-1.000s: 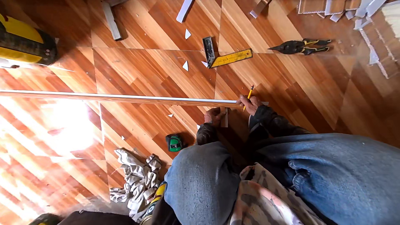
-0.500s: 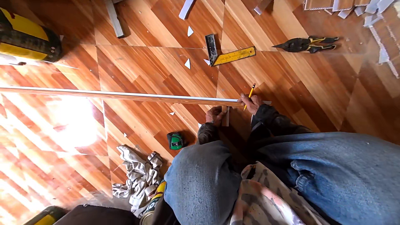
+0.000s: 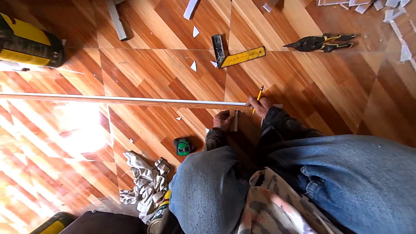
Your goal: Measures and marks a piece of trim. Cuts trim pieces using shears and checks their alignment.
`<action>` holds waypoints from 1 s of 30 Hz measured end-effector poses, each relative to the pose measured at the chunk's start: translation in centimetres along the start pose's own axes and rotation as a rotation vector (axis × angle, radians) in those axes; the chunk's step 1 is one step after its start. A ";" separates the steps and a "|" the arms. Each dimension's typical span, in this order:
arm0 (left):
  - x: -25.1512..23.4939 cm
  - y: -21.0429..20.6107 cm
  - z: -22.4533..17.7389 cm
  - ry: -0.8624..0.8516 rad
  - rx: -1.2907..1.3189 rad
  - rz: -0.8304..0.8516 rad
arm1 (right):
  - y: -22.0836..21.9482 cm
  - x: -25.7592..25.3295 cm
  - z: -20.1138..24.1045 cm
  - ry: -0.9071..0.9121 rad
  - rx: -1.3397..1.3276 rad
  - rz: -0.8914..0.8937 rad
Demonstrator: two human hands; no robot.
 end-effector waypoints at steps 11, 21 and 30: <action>0.2 0.1 -0.6 0.021 0.029 0.013 | 0.0 -0.1 -0.3 -0.018 0.000 -0.004; 0.3 -0.1 -0.5 -0.007 -0.048 0.015 | 0.1 0.1 0.0 -0.002 0.010 0.001; 0.2 -0.2 -0.3 0.025 -0.048 0.002 | -0.2 0.3 0.6 -0.015 -0.004 0.008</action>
Point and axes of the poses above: each hand's wrist, its own x-axis away from the middle knuckle, its own y-axis out of the back of the hand, z = x × y, the point moved 7 cm from there along -x, towards the middle knuckle, and after that the axes turned 8 degrees about -y, right-handed, at the moved point
